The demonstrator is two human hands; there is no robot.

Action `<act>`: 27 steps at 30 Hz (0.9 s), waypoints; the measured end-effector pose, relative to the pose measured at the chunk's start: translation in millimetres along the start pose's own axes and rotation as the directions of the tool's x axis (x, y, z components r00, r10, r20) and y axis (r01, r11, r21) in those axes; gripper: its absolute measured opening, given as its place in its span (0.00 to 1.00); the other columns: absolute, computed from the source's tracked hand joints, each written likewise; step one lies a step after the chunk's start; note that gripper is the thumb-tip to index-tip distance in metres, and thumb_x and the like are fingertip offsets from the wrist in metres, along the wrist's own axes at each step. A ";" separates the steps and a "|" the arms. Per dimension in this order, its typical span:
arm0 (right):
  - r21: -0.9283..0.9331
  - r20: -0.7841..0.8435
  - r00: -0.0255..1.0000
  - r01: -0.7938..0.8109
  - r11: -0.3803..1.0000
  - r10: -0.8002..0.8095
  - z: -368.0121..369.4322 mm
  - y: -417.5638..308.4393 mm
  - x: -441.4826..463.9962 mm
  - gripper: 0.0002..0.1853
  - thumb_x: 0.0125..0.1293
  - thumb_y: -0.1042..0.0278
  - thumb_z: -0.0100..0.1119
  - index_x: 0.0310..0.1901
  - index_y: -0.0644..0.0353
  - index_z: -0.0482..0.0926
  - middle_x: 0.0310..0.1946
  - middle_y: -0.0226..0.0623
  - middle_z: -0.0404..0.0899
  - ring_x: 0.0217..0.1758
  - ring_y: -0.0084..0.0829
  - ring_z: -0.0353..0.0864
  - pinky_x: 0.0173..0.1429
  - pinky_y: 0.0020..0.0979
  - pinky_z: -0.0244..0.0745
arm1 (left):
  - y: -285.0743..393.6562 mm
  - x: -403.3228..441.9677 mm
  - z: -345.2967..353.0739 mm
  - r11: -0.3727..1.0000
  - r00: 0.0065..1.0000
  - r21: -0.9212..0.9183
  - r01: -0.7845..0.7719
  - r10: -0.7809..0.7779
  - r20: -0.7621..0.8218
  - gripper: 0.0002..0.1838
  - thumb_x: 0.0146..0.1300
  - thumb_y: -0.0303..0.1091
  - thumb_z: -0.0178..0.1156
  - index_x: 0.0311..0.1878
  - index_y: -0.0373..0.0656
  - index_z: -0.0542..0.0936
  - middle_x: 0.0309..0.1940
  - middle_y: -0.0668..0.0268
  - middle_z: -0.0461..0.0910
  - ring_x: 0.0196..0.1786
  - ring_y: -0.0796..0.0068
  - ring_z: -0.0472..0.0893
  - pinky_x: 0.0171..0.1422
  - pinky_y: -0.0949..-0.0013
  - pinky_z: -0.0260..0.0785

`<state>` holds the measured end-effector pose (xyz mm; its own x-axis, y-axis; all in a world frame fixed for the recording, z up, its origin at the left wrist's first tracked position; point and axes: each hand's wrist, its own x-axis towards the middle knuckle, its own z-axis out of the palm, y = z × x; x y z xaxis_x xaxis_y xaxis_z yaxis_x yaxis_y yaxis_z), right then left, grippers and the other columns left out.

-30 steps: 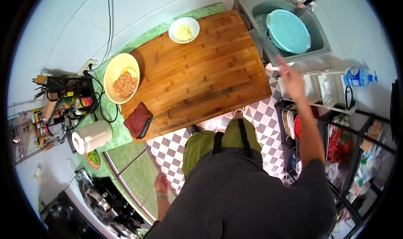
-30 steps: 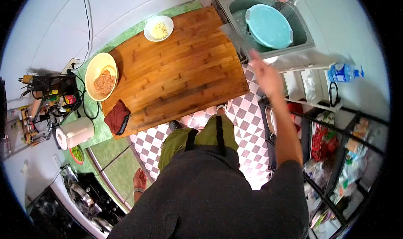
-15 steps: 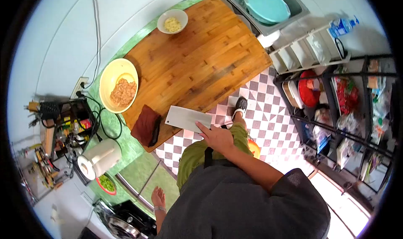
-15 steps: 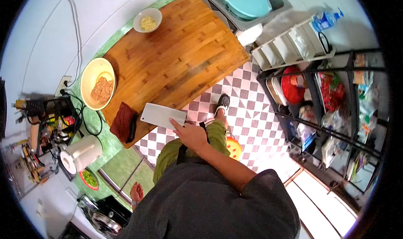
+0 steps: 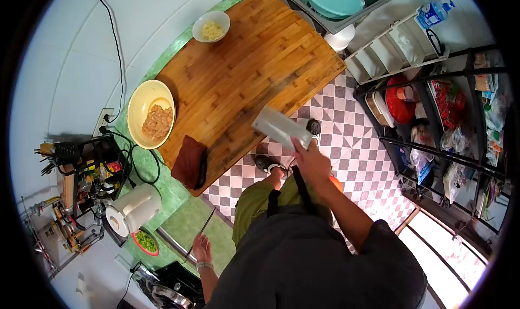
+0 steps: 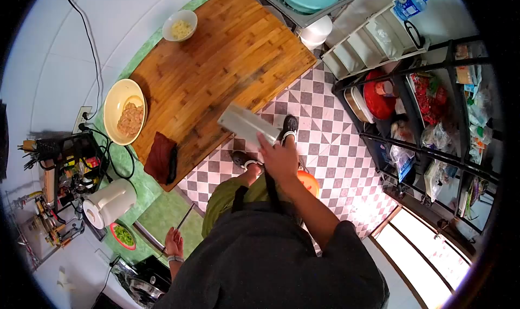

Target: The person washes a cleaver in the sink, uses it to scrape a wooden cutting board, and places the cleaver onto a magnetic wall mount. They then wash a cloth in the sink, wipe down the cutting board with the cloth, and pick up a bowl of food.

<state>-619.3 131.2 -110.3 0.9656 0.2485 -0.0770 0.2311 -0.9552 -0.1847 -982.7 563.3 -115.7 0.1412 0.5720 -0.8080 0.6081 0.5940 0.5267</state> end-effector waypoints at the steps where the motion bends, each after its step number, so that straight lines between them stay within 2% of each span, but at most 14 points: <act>1: -0.037 -0.015 0.997 -0.079 0.996 0.079 -7.7 6.2 10.4 0.25 0.71 0.48 0.55 0.68 0.23 0.69 0.25 0.37 0.77 0.25 0.41 0.80 0.28 0.40 0.75 | -5.6 3.7 -1.6 1.000 1.000 0.003 -0.001 0.001 0.006 0.18 0.73 0.40 0.53 0.62 0.48 0.77 0.46 0.71 0.81 0.44 0.80 0.80 0.42 0.74 0.73; 3: -0.008 0.030 0.990 -0.138 0.990 0.138 -15.1 37.6 24.5 0.24 0.73 0.51 0.52 0.70 0.33 0.70 0.23 0.34 0.78 0.21 0.34 0.79 0.26 0.42 0.75 | -20.8 8.9 -12.5 0.998 0.998 -0.006 0.058 -0.058 0.028 0.20 0.72 0.42 0.54 0.63 0.48 0.76 0.46 0.71 0.81 0.43 0.80 0.80 0.41 0.75 0.74; 5: 0.019 -0.008 0.984 -0.177 0.984 0.177 -18.2 56.1 33.7 0.24 0.72 0.49 0.53 0.69 0.30 0.70 0.24 0.35 0.78 0.22 0.36 0.80 0.25 0.41 0.74 | -33.4 12.4 -24.0 1.000 0.996 0.031 0.004 -0.007 0.091 0.21 0.71 0.42 0.55 0.64 0.48 0.76 0.46 0.70 0.81 0.43 0.80 0.80 0.40 0.74 0.75; 7: 0.047 -0.049 0.978 -0.203 0.978 0.205 -21.3 58.1 39.5 0.25 0.71 0.48 0.54 0.69 0.26 0.70 0.24 0.37 0.77 0.24 0.39 0.80 0.24 0.40 0.74 | -39.3 7.7 -20.5 0.997 0.997 0.015 0.076 -0.076 -0.009 0.21 0.71 0.42 0.54 0.64 0.46 0.76 0.45 0.70 0.81 0.42 0.79 0.80 0.41 0.73 0.75; 9: 0.052 -0.122 0.990 -0.069 0.996 0.075 -21.0 45.0 29.5 0.25 0.71 0.47 0.54 0.69 0.27 0.70 0.22 0.35 0.75 0.21 0.36 0.79 0.23 0.40 0.73 | -40.8 4.0 -17.8 0.997 0.997 0.007 0.073 -0.074 0.018 0.20 0.71 0.40 0.53 0.64 0.47 0.76 0.45 0.70 0.82 0.43 0.79 0.80 0.41 0.72 0.74; 11: 0.108 -0.030 0.994 0.104 0.989 -0.101 -23.0 27.7 24.8 0.27 0.70 0.48 0.55 0.71 0.26 0.67 0.22 0.34 0.74 0.20 0.36 0.77 0.22 0.40 0.73 | -40.0 1.3 -11.7 0.999 0.998 0.014 0.052 -0.053 0.044 0.20 0.71 0.40 0.53 0.64 0.47 0.75 0.44 0.71 0.82 0.43 0.79 0.80 0.42 0.72 0.74; 14: 0.063 0.052 0.986 0.155 0.986 -0.159 -27.2 15.6 28.7 0.29 0.70 0.47 0.55 0.72 0.25 0.65 0.23 0.35 0.74 0.20 0.38 0.77 0.22 0.40 0.74 | -33.0 -1.5 -0.2 0.999 0.998 0.007 0.053 -0.053 0.043 0.20 0.71 0.40 0.54 0.64 0.47 0.75 0.45 0.70 0.81 0.44 0.78 0.80 0.42 0.72 0.74; 17: 0.081 0.128 0.986 0.101 0.992 -0.111 -23.4 36.4 39.5 0.26 0.71 0.46 0.54 0.70 0.27 0.67 0.25 0.36 0.76 0.24 0.38 0.80 0.25 0.45 0.74 | -27.3 1.4 -0.5 1.000 0.998 -0.007 -0.006 0.007 0.064 0.20 0.71 0.40 0.54 0.64 0.48 0.75 0.47 0.70 0.81 0.44 0.78 0.80 0.42 0.72 0.74; 19: 0.019 0.080 0.996 0.033 0.999 -0.034 -19.0 64.4 50.2 0.26 0.71 0.46 0.53 0.71 0.26 0.66 0.25 0.37 0.78 0.25 0.40 0.81 0.26 0.46 0.76 | -22.4 -6.8 1.3 1.000 0.998 0.002 -0.018 0.017 0.057 0.20 0.71 0.41 0.55 0.64 0.50 0.75 0.48 0.70 0.81 0.45 0.78 0.80 0.42 0.72 0.75; 21: -0.039 0.007 1.000 0.024 0.999 -0.024 -20.8 94.1 59.4 0.28 0.71 0.47 0.55 0.72 0.25 0.64 0.24 0.36 0.77 0.23 0.39 0.81 0.24 0.40 0.76 | -22.7 -9.4 0.7 1.000 1.000 -0.001 -0.016 0.016 0.017 0.20 0.71 0.41 0.55 0.65 0.51 0.75 0.48 0.71 0.81 0.45 0.79 0.80 0.42 0.72 0.75; 22: -0.061 -0.003 1.000 -0.008 0.998 0.008 -19.8 105.6 64.5 0.28 0.71 0.47 0.54 0.72 0.25 0.64 0.27 0.37 0.80 0.25 0.40 0.83 0.26 0.42 0.77 | -24.3 -9.9 1.3 1.000 1.000 -0.006 -0.018 0.018 0.018 0.20 0.71 0.41 0.55 0.65 0.51 0.75 0.48 0.71 0.81 0.45 0.79 0.80 0.42 0.72 0.75; 23: -0.062 -0.003 1.000 -0.007 0.998 0.007 -18.0 116.1 69.0 0.28 0.71 0.47 0.54 0.72 0.25 0.64 0.27 0.37 0.80 0.25 0.40 0.83 0.26 0.42 0.77 | -26.7 -12.2 0.1 1.000 1.000 -0.007 0.007 -0.007 0.005 0.20 0.71 0.42 0.55 0.64 0.51 0.75 0.49 0.71 0.81 0.45 0.79 0.80 0.42 0.72 0.75; 25: -0.004 -0.083 0.986 -0.145 0.989 0.144 -17.3 132.1 82.3 0.26 0.74 0.46 0.47 0.73 0.24 0.62 0.28 0.41 0.81 0.25 0.42 0.83 0.29 0.42 0.79 | -37.7 -8.6 -7.7 0.999 1.000 -0.012 0.030 -0.030 -0.002 0.20 0.71 0.42 0.55 0.64 0.51 0.75 0.49 0.71 0.81 0.45 0.79 0.81 0.42 0.72 0.75; 27: -0.004 -0.111 0.974 -0.201 0.980 0.199 -13.0 133.6 90.5 0.26 0.74 0.45 0.47 0.72 0.24 0.63 0.29 0.41 0.82 0.24 0.42 0.82 0.29 0.43 0.79 | -47.4 -3.6 -13.4 1.000 0.998 0.013 0.028 -0.028 0.064 0.20 0.71 0.43 0.55 0.64 0.51 0.76 0.49 0.72 0.81 0.46 0.80 0.81 0.43 0.72 0.75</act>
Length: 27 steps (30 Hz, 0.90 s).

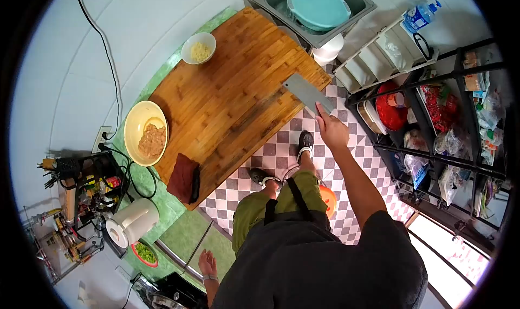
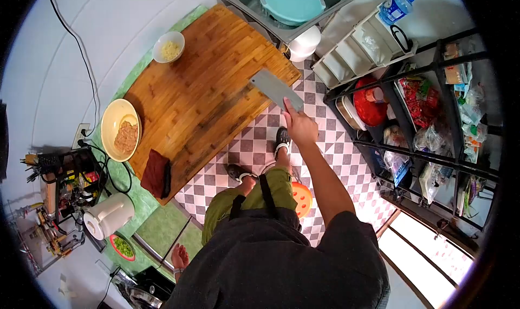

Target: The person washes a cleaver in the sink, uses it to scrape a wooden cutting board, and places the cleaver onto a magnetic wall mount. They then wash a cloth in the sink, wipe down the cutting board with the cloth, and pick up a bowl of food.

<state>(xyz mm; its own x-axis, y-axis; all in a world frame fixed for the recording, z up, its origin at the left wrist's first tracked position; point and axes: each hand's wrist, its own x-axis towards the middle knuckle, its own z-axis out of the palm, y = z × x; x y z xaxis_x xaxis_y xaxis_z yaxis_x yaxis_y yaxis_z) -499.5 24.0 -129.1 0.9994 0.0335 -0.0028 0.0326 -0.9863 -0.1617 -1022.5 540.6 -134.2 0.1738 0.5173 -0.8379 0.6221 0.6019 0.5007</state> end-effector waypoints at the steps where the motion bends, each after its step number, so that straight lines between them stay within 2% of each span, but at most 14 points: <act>1: 0.046 -0.057 0.998 0.030 0.998 -0.028 4.4 -4.6 1.7 0.25 0.74 0.45 0.47 0.72 0.25 0.64 0.29 0.41 0.82 0.24 0.42 0.82 0.28 0.44 0.78 | -1.8 0.1 1.0 0.999 0.999 -0.036 0.031 -0.031 -0.013 0.21 0.71 0.43 0.55 0.64 0.51 0.76 0.49 0.72 0.81 0.46 0.80 0.81 0.43 0.73 0.75; 2: 0.091 -0.115 0.992 0.062 0.994 -0.052 8.7 -9.9 2.1 0.25 0.74 0.45 0.47 0.72 0.26 0.65 0.28 0.41 0.82 0.24 0.42 0.82 0.27 0.44 0.77 | -2.7 -1.1 1.3 0.999 1.000 -0.036 0.026 -0.026 -0.008 0.21 0.71 0.43 0.55 0.64 0.51 0.76 0.49 0.72 0.81 0.46 0.80 0.81 0.43 0.73 0.75; 4: 0.104 0.023 0.993 0.114 0.988 -0.117 -5.4 -51.4 -10.1 0.25 0.74 0.46 0.48 0.71 0.29 0.66 0.27 0.41 0.81 0.23 0.41 0.81 0.26 0.43 0.76 | 0.5 -7.6 10.0 0.999 0.998 -0.024 0.036 -0.037 -0.048 0.20 0.71 0.43 0.55 0.64 0.50 0.76 0.49 0.72 0.81 0.46 0.79 0.81 0.44 0.73 0.75; 6: 0.127 0.082 0.962 0.250 0.960 -0.262 -9.0 -90.9 -26.6 0.26 0.74 0.47 0.49 0.72 0.29 0.64 0.27 0.41 0.80 0.23 0.40 0.81 0.25 0.43 0.75 | 3.1 -6.4 14.1 0.999 0.998 -0.003 0.033 -0.033 -0.050 0.21 0.71 0.43 0.54 0.64 0.50 0.76 0.50 0.71 0.81 0.46 0.78 0.80 0.44 0.73 0.74; 10: 0.211 0.106 0.940 0.297 0.931 -0.324 10.4 -113.8 -29.5 0.27 0.74 0.47 0.48 0.74 0.29 0.62 0.27 0.42 0.80 0.24 0.38 0.82 0.26 0.42 0.76 | 14.9 -1.7 14.9 1.000 1.000 0.014 -0.004 0.004 0.026 0.23 0.71 0.45 0.53 0.67 0.51 0.73 0.51 0.69 0.80 0.49 0.77 0.79 0.45 0.72 0.73; 12: 0.179 0.113 0.985 0.111 0.978 -0.132 15.8 -97.4 -16.5 0.28 0.73 0.48 0.51 0.73 0.24 0.62 0.30 0.44 0.82 0.27 0.44 0.83 0.30 0.44 0.77 | 21.0 -4.3 13.0 0.999 0.999 0.037 -0.025 0.026 -0.022 0.24 0.71 0.45 0.53 0.68 0.50 0.73 0.53 0.69 0.79 0.51 0.76 0.78 0.47 0.72 0.72; 14: 0.109 0.212 0.976 -0.070 0.992 0.046 8.4 -71.3 7.2 0.26 0.75 0.46 0.46 0.73 0.25 0.62 0.30 0.40 0.82 0.29 0.42 0.84 0.32 0.45 0.79 | 21.1 -1.4 6.3 0.999 0.999 0.018 -0.032 0.033 -0.036 0.25 0.70 0.46 0.54 0.68 0.50 0.73 0.56 0.68 0.78 0.52 0.74 0.77 0.49 0.71 0.71; 18: 0.021 0.094 0.992 -0.084 0.996 0.082 0.7 -50.8 30.5 0.24 0.76 0.44 0.44 0.72 0.23 0.63 0.32 0.40 0.83 0.31 0.45 0.85 0.34 0.48 0.79 | 10.3 14.6 -10.3 0.999 0.998 -0.005 -0.049 0.049 -0.042 0.26 0.70 0.47 0.55 0.68 0.50 0.72 0.59 0.66 0.77 0.55 0.73 0.76 0.50 0.71 0.72; 20: 0.175 -0.067 0.992 -0.097 0.980 0.110 6.6 -57.9 34.1 0.24 0.76 0.43 0.43 0.72 0.23 0.64 0.32 0.41 0.84 0.31 0.45 0.85 0.32 0.48 0.79 | 7.2 14.0 -9.7 1.000 0.995 -0.025 0.005 -0.008 -0.101 0.26 0.70 0.47 0.55 0.68 0.50 0.73 0.59 0.65 0.77 0.55 0.73 0.77 0.50 0.71 0.72; 21: 0.136 -0.071 0.994 -0.072 0.988 0.082 9.2 -67.6 30.6 0.26 0.75 0.42 0.43 0.73 0.24 0.62 0.29 0.42 0.83 0.28 0.45 0.84 0.29 0.46 0.78 | 6.1 15.0 -8.9 0.999 0.995 -0.032 -0.002 -0.002 -0.098 0.26 0.70 0.47 0.55 0.68 0.50 0.73 0.59 0.65 0.77 0.55 0.73 0.77 0.50 0.71 0.72; 23: 0.117 0.041 0.996 0.073 0.990 -0.078 9.1 -96.0 21.7 0.27 0.75 0.42 0.44 0.75 0.27 0.60 0.28 0.43 0.82 0.24 0.44 0.82 0.26 0.44 0.77 | 1.8 14.5 -11.8 0.998 0.998 -0.059 0.002 -0.006 -0.064 0.26 0.69 0.47 0.55 0.67 0.49 0.73 0.59 0.65 0.77 0.54 0.74 0.77 0.48 0.71 0.72; 25: 0.123 0.072 0.969 0.228 0.966 -0.238 10.4 -134.2 9.2 0.28 0.75 0.43 0.45 0.75 0.29 0.59 0.26 0.42 0.80 0.22 0.41 0.80 0.23 0.41 0.75 | 1.1 16.2 -12.1 0.999 0.999 -0.047 0.003 -0.005 -0.054 0.26 0.69 0.47 0.56 0.67 0.48 0.73 0.58 0.65 0.77 0.54 0.74 0.78 0.48 0.71 0.71; 26: 0.127 0.068 0.968 0.232 0.964 -0.242 16.3 -151.5 6.9 0.28 0.75 0.43 0.45 0.75 0.29 0.59 0.26 0.42 0.80 0.22 0.41 0.80 0.23 0.41 0.75 | 1.2 16.5 -11.7 0.999 0.999 -0.039 0.005 -0.007 -0.050 0.26 0.69 0.46 0.56 0.67 0.48 0.73 0.57 0.66 0.78 0.53 0.74 0.78 0.47 0.71 0.71; 27: 0.163 0.056 0.945 0.311 0.936 -0.323 22.3 -168.5 5.8 0.28 0.75 0.43 0.45 0.75 0.29 0.60 0.26 0.42 0.80 0.22 0.40 0.80 0.22 0.41 0.74 | 2.4 15.3 -11.3 0.999 0.998 -0.041 -0.002 0.000 -0.055 0.26 0.69 0.46 0.56 0.67 0.48 0.73 0.57 0.66 0.78 0.53 0.74 0.78 0.47 0.71 0.71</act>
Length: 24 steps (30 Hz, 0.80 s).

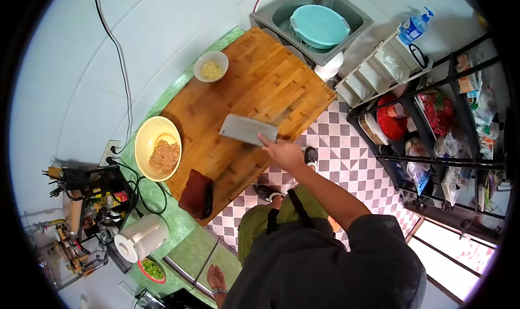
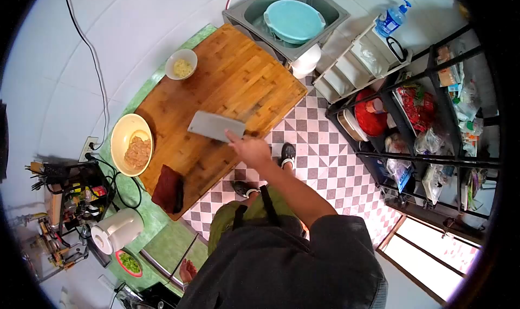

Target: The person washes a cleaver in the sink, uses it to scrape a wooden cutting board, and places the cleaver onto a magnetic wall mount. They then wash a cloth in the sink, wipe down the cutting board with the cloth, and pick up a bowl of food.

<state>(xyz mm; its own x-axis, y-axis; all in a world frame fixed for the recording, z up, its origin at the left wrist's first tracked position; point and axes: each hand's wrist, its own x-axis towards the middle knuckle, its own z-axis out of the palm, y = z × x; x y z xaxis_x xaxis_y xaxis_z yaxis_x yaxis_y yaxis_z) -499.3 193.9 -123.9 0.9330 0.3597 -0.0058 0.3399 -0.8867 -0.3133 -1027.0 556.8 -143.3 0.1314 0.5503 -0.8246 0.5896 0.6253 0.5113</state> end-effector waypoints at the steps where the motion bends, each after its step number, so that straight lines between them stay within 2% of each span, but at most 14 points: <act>1: 0.032 -0.001 0.996 0.085 0.996 -0.085 5.4 -8.8 4.6 0.28 0.75 0.43 0.46 0.74 0.29 0.61 0.26 0.41 0.80 0.22 0.39 0.80 0.22 0.40 0.74 | 1.3 -1.7 -0.3 1.000 1.000 -0.014 -0.012 0.012 -0.008 0.26 0.69 0.46 0.56 0.67 0.48 0.73 0.57 0.66 0.78 0.52 0.74 0.78 0.47 0.71 0.71; 5: -0.010 0.097 0.993 0.061 0.998 -0.060 -0.3 -10.8 30.1 0.27 0.74 0.45 0.48 0.74 0.29 0.62 0.25 0.42 0.80 0.24 0.40 0.82 0.26 0.42 0.77 | 8.9 -5.9 -9.5 0.998 0.999 -0.033 -0.046 0.045 -0.028 0.26 0.68 0.46 0.57 0.67 0.48 0.74 0.54 0.66 0.78 0.49 0.74 0.77 0.47 0.71 0.71; 7: -0.055 0.159 0.967 -0.193 0.980 0.200 -17.0 1.1 43.7 0.26 0.75 0.43 0.45 0.72 0.29 0.64 0.27 0.41 0.81 0.26 0.41 0.83 0.27 0.42 0.78 | 8.3 -12.8 -14.9 0.998 0.996 -0.055 -0.031 0.027 -0.082 0.25 0.68 0.46 0.59 0.66 0.47 0.74 0.50 0.68 0.79 0.46 0.77 0.77 0.47 0.71 0.72; 8: -0.056 0.162 0.966 -0.195 0.979 0.202 -12.6 8.5 45.9 0.26 0.75 0.43 0.45 0.72 0.29 0.64 0.27 0.41 0.81 0.26 0.41 0.83 0.27 0.42 0.78 | 7.5 -14.7 -16.7 0.998 0.996 -0.053 -0.029 0.024 -0.082 0.25 0.68 0.46 0.59 0.66 0.47 0.74 0.50 0.68 0.79 0.46 0.77 0.77 0.47 0.71 0.72; 10: 0.006 0.021 0.988 -0.151 0.989 0.151 -4.6 20.2 47.9 0.26 0.75 0.42 0.44 0.72 0.29 0.64 0.29 0.43 0.82 0.28 0.43 0.84 0.31 0.43 0.80 | 2.2 -12.0 -25.8 0.994 0.995 -0.111 0.012 -0.023 -0.099 0.23 0.69 0.43 0.59 0.64 0.46 0.74 0.46 0.68 0.79 0.40 0.80 0.77 0.42 0.74 0.72; 11: 0.000 0.018 0.988 -0.155 0.988 0.155 -3.4 20.8 47.4 0.26 0.75 0.42 0.44 0.72 0.29 0.64 0.29 0.43 0.82 0.28 0.43 0.84 0.31 0.43 0.80 | -2.0 -11.2 -29.1 0.994 0.996 -0.109 0.015 -0.025 -0.091 0.23 0.69 0.43 0.59 0.64 0.46 0.74 0.46 0.68 0.79 0.40 0.80 0.77 0.42 0.74 0.72; 14: 0.004 0.011 0.969 -0.248 0.969 0.248 -4.4 17.4 56.3 0.26 0.76 0.43 0.43 0.73 0.29 0.63 0.31 0.44 0.83 0.31 0.45 0.85 0.35 0.45 0.81 | -12.7 -10.5 -24.0 0.981 0.993 -0.190 0.028 -0.049 -0.107 0.21 0.70 0.39 0.58 0.63 0.44 0.74 0.43 0.67 0.79 0.32 0.81 0.75 0.31 0.76 0.69; 17: 0.009 -0.047 0.949 -0.312 0.950 0.312 -3.6 29.5 66.8 0.25 0.76 0.43 0.42 0.73 0.28 0.62 0.33 0.45 0.84 0.34 0.46 0.85 0.37 0.47 0.81 | -13.4 -14.8 -14.0 0.981 0.985 -0.195 0.021 -0.053 -0.163 0.22 0.70 0.40 0.58 0.64 0.44 0.73 0.41 0.67 0.80 0.30 0.82 0.74 0.32 0.75 0.70; 18: 0.031 -0.020 0.926 -0.377 0.926 0.378 -8.2 33.7 71.6 0.25 0.76 0.44 0.41 0.73 0.28 0.62 0.33 0.45 0.84 0.34 0.47 0.85 0.37 0.47 0.81 | -10.8 -17.6 -7.9 0.980 0.986 -0.199 0.017 -0.050 -0.162 0.22 0.70 0.40 0.58 0.64 0.44 0.73 0.41 0.67 0.80 0.30 0.82 0.74 0.32 0.75 0.70; 19: 0.051 0.009 0.897 -0.442 0.896 0.442 -11.6 35.9 74.9 0.25 0.77 0.44 0.41 0.73 0.28 0.62 0.33 0.45 0.84 0.33 0.47 0.85 0.37 0.47 0.81 | -3.8 -23.4 1.8 0.985 0.971 -0.170 0.037 -0.075 -0.227 0.22 0.71 0.40 0.58 0.65 0.43 0.73 0.38 0.68 0.79 0.28 0.82 0.72 0.32 0.75 0.69; 20: 0.035 0.012 0.902 -0.431 0.902 0.431 -13.3 35.9 75.7 0.26 0.77 0.44 0.40 0.74 0.29 0.61 0.33 0.47 0.84 0.32 0.48 0.85 0.37 0.47 0.81 | 2.3 -28.1 8.3 0.988 0.951 -0.139 0.060 -0.099 -0.292 0.23 0.71 0.40 0.58 0.65 0.43 0.72 0.36 0.68 0.78 0.26 0.82 0.71 0.32 0.75 0.69; 21: 0.037 0.009 0.903 -0.429 0.902 0.429 -16.9 30.0 74.2 0.26 0.77 0.44 0.40 0.74 0.29 0.61 0.33 0.47 0.84 0.32 0.48 0.85 0.37 0.47 0.81 | 1.3 -28.1 6.2 0.988 0.952 -0.141 0.057 -0.096 -0.290 0.23 0.71 0.40 0.58 0.65 0.43 0.72 0.36 0.68 0.78 0.26 0.82 0.71 0.32 0.75 0.69; 23: -0.054 0.017 0.949 -0.313 0.948 0.315 -23.0 8.2 65.4 0.26 0.77 0.44 0.41 0.74 0.30 0.62 0.28 0.46 0.82 0.30 0.44 0.84 0.30 0.45 0.79 | -10.9 -19.6 -6.5 0.978 0.979 -0.209 0.030 -0.071 -0.190 0.24 0.71 0.40 0.57 0.67 0.42 0.71 0.32 0.69 0.76 0.24 0.82 0.70 0.30 0.75 0.69; 24: -0.051 0.041 0.971 -0.234 0.971 0.236 -18.8 -4.4 60.9 0.26 0.77 0.44 0.42 0.74 0.31 0.62 0.27 0.44 0.82 0.27 0.43 0.83 0.28 0.44 0.78 | -14.1 -16.2 -7.5 0.978 0.980 -0.206 0.029 -0.068 -0.188 0.24 0.71 0.40 0.57 0.67 0.42 0.71 0.32 0.69 0.76 0.24 0.82 0.70 0.30 0.75 0.69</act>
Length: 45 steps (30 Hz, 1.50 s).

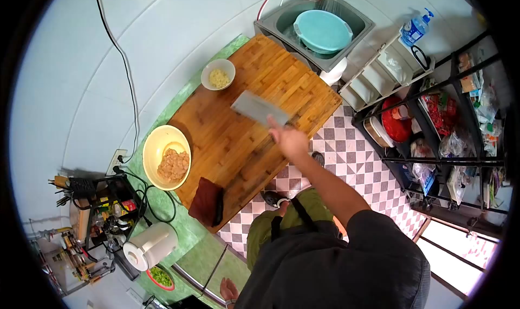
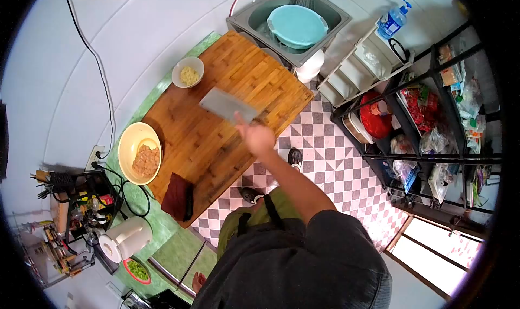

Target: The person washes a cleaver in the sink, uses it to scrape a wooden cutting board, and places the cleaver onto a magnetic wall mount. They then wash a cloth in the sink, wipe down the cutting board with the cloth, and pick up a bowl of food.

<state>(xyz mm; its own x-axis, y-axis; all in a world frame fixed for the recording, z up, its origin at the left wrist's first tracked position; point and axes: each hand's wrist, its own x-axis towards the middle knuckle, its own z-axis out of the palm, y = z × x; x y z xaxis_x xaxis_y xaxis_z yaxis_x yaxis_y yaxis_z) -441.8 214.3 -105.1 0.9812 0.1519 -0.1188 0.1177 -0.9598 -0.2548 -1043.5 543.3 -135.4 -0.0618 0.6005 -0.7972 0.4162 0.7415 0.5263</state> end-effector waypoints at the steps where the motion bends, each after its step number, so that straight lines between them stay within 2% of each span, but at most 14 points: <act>1: 0.003 0.020 0.996 0.082 0.997 -0.082 5.1 -12.1 -6.7 0.26 0.76 0.45 0.43 0.73 0.32 0.63 0.26 0.43 0.81 0.25 0.43 0.82 0.26 0.44 0.78 | -3.0 2.9 0.2 0.999 1.000 -0.023 0.022 -0.021 0.002 0.23 0.71 0.40 0.57 0.66 0.42 0.72 0.31 0.69 0.75 0.24 0.82 0.69 0.29 0.75 0.69; 5: 0.083 -0.067 0.960 0.276 0.958 -0.271 36.5 -35.4 -12.1 0.26 0.75 0.44 0.45 0.73 0.34 0.64 0.25 0.41 0.80 0.22 0.43 0.81 0.25 0.45 0.77 | -2.6 14.1 -0.4 1.000 1.000 0.023 0.002 -0.001 -0.027 0.23 0.71 0.40 0.56 0.66 0.44 0.73 0.35 0.68 0.78 0.25 0.82 0.72 0.26 0.76 0.69; 6: 0.094 -0.059 0.967 0.253 0.963 -0.248 38.8 -35.3 -7.4 0.26 0.75 0.46 0.47 0.72 0.35 0.65 0.28 0.43 0.81 0.24 0.43 0.82 0.27 0.44 0.78 | 2.2 7.1 1.6 0.999 1.000 0.045 -0.021 0.020 0.016 0.24 0.71 0.40 0.55 0.67 0.44 0.72 0.47 0.62 0.80 0.35 0.78 0.77 0.33 0.75 0.72; 9: 0.092 0.040 0.990 0.133 0.987 -0.137 14.9 -28.8 13.6 0.25 0.75 0.47 0.47 0.71 0.36 0.67 0.31 0.45 0.82 0.28 0.44 0.83 0.29 0.43 0.79 | 16.7 5.8 -2.2 0.984 0.993 0.161 -0.074 0.058 0.104 0.26 0.70 0.40 0.55 0.69 0.45 0.70 0.59 0.57 0.77 0.48 0.71 0.78 0.42 0.72 0.74; 11: 0.078 0.083 0.993 -0.086 0.993 0.080 0.8 -13.1 31.1 0.25 0.75 0.46 0.45 0.71 0.34 0.67 0.31 0.45 0.83 0.31 0.46 0.84 0.33 0.45 0.80 | 22.2 4.6 -5.4 0.985 0.995 0.164 -0.056 0.041 0.090 0.26 0.70 0.41 0.56 0.70 0.45 0.69 0.61 0.57 0.75 0.50 0.70 0.78 0.43 0.72 0.74; 14: 0.131 -0.190 0.978 -0.066 0.989 0.091 34.7 14.6 38.9 0.25 0.76 0.42 0.42 0.72 0.26 0.63 0.30 0.45 0.84 0.31 0.49 0.84 0.34 0.48 0.79 | 24.8 8.9 -11.5 0.988 0.997 0.150 -0.022 0.012 0.071 0.28 0.70 0.42 0.57 0.71 0.45 0.68 0.66 0.55 0.71 0.55 0.68 0.77 0.45 0.72 0.73; 16: 0.150 -0.119 0.976 -0.163 0.975 0.182 17.0 13.4 39.3 0.25 0.76 0.42 0.42 0.73 0.26 0.63 0.32 0.45 0.84 0.33 0.50 0.84 0.37 0.49 0.79 | 18.1 20.2 -18.9 0.993 0.997 0.096 0.065 -0.069 0.036 0.29 0.69 0.44 0.58 0.71 0.46 0.68 0.67 0.57 0.70 0.56 0.68 0.76 0.48 0.70 0.73; 17: 0.163 -0.035 0.958 -0.274 0.948 0.283 9.9 12.6 37.5 0.26 0.75 0.41 0.41 0.73 0.25 0.62 0.34 0.46 0.85 0.35 0.51 0.84 0.39 0.49 0.79 | 14.0 20.5 -20.5 0.994 0.997 0.088 0.065 -0.069 0.038 0.29 0.69 0.44 0.58 0.71 0.46 0.68 0.67 0.57 0.70 0.56 0.68 0.76 0.48 0.70 0.73; 19: 0.122 -0.049 0.950 -0.302 0.945 0.310 9.5 22.2 39.6 0.25 0.75 0.40 0.41 0.72 0.25 0.63 0.36 0.47 0.85 0.36 0.52 0.85 0.40 0.49 0.79 | -0.2 18.9 -22.3 0.999 0.999 -0.042 -0.028 0.028 -0.016 0.21 0.62 0.48 0.69 0.53 0.48 0.79 0.36 0.69 0.80 0.34 0.76 0.78 0.36 0.70 0.73; 23: 0.123 -0.126 0.921 -0.356 0.927 0.370 1.3 38.2 32.2 0.26 0.76 0.42 0.40 0.73 0.30 0.63 0.30 0.47 0.84 0.34 0.48 0.85 0.39 0.51 0.80 | -26.6 47.3 -50.4 0.988 0.998 -0.150 0.036 -0.028 0.060 0.24 0.60 0.45 0.70 0.56 0.46 0.79 0.36 0.66 0.79 0.35 0.73 0.79 0.39 0.70 0.75; 25: 0.017 -0.135 0.967 -0.216 0.976 0.217 -5.3 40.4 11.8 0.25 0.76 0.43 0.43 0.72 0.29 0.64 0.28 0.48 0.83 0.31 0.47 0.85 0.36 0.48 0.80 | -48.1 52.4 -54.1 0.988 0.995 -0.151 -0.042 0.028 -0.095 0.27 0.59 0.45 0.71 0.59 0.45 0.78 0.35 0.64 0.79 0.36 0.72 0.79 0.40 0.69 0.75; 32: -0.013 -0.079 0.995 0.068 0.998 -0.069 -2.2 91.1 -41.5 0.26 0.74 0.45 0.47 0.73 0.25 0.63 0.33 0.47 0.83 0.31 0.46 0.84 0.34 0.47 0.80 | -61.2 80.9 -35.0 0.998 0.998 -0.042 -0.037 0.039 0.047 0.29 0.62 0.45 0.67 0.64 0.42 0.75 0.36 0.65 0.80 0.34 0.75 0.78 0.37 0.71 0.73; 37: -0.021 0.015 0.997 0.082 0.996 -0.081 -26.5 138.8 4.5 0.28 0.74 0.46 0.48 0.74 0.26 0.60 0.33 0.44 0.82 0.32 0.46 0.84 0.35 0.44 0.81 | -42.6 42.1 4.2 0.999 0.969 -0.052 0.001 0.012 0.247 0.23 0.69 0.40 0.58 0.65 0.44 0.73 0.37 0.66 0.82 0.31 0.76 0.79 0.30 0.71 0.72; 45: -0.025 -0.045 0.977 0.207 0.978 -0.208 -51.4 195.3 123.3 0.27 0.73 0.44 0.48 0.73 0.25 0.62 0.29 0.40 0.81 0.28 0.46 0.82 0.30 0.45 0.76 | -81.5 -43.0 104.3 0.985 0.988 -0.165 -0.044 0.068 0.138 0.24 0.69 0.39 0.58 0.66 0.44 0.73 0.40 0.65 0.82 0.35 0.74 0.81 0.36 0.70 0.76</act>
<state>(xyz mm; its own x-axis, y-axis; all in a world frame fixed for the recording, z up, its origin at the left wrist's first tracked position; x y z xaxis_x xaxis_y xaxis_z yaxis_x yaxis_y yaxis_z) -290.0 33.4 -120.2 0.9412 0.3373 -0.0196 0.3220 -0.9131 -0.2502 -980.1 425.8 -174.9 0.0920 0.6024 -0.7928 0.2628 0.7533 0.6029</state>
